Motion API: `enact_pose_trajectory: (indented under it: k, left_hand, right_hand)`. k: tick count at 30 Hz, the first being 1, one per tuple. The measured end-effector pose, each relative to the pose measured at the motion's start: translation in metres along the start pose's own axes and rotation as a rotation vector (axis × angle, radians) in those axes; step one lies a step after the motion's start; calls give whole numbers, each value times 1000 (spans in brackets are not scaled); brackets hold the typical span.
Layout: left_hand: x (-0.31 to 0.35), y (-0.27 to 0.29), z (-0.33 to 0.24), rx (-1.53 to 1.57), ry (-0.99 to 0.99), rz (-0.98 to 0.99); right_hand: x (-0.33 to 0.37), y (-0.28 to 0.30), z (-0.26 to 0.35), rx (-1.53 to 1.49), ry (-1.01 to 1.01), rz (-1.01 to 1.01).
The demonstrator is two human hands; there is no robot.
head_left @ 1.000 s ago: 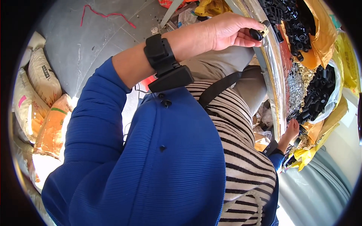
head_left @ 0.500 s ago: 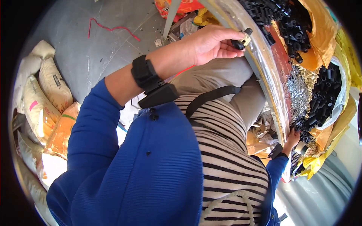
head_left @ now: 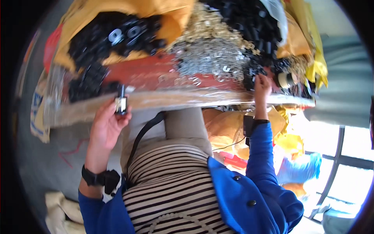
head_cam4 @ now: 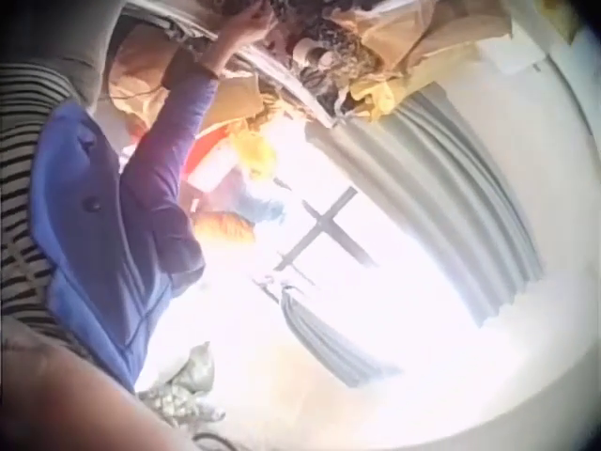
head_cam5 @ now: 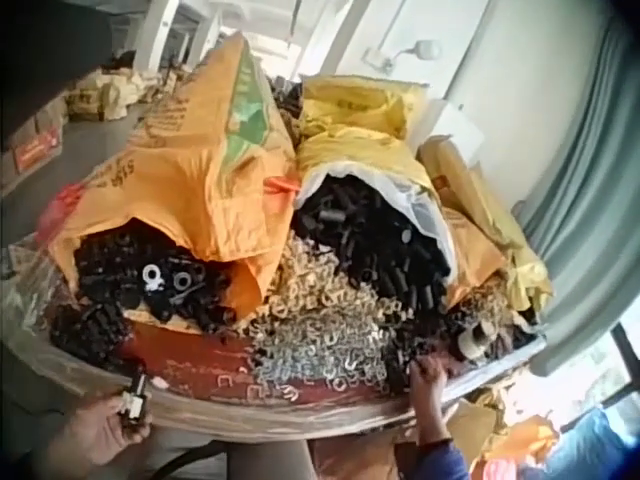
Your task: The person assembles components by hand, fitting a metal clip into a black plastic part and then sliding a black sleeve over the assembly. After completing each unit, the person places it on the table and reaches for the next set of components.
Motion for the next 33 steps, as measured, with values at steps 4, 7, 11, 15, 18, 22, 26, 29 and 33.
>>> enact_pose_trajectory:
  k: [4, 7, 11, 15, 18, 22, 26, 29, 33]
  left_hand:
    - [-31, -23, -9, -49, 51, -13]
    - [-62, -48, -8, -119, 117, -13]
    - [-94, -75, -8, -175, 151, 20]
    - [-114, -94, -4, -210, 189, 70]
    - [-115, -96, 0, -209, 199, 82]
    - [-108, -93, 2, -242, 137, 42]
    - [-90, -95, 9, -312, 81, 19]
    - [-80, -92, 19, -301, 154, 32]
    - [-70, -90, 22, -271, 232, 73]
  right_hand:
    - [4, -11, 18, -782, -465, -31]
    - [3, -17, 41, -1115, -558, 24]
    - [-11, -28, 86, -1305, -634, 161]
    - [-23, -41, 129, -1451, -598, 185]
    - [-26, -46, 163, -1558, -620, 266]
    - [-23, -37, 190, -1601, -557, 559]
    - [-27, -23, 211, -1351, -359, 757]
    - [-25, -18, 218, -1143, -211, 749]
    - [-23, -10, 227, -1042, -133, 624]
Point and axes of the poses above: each hand's wrist, its own x-axis away from the middle knuckle, its own y-axis out of the back of the hand, z = x × y, the point moved 3 cm from there along -x, towards the middle knuckle, and after that the axes turned 15 degrees about y, right-handed, at the moved point
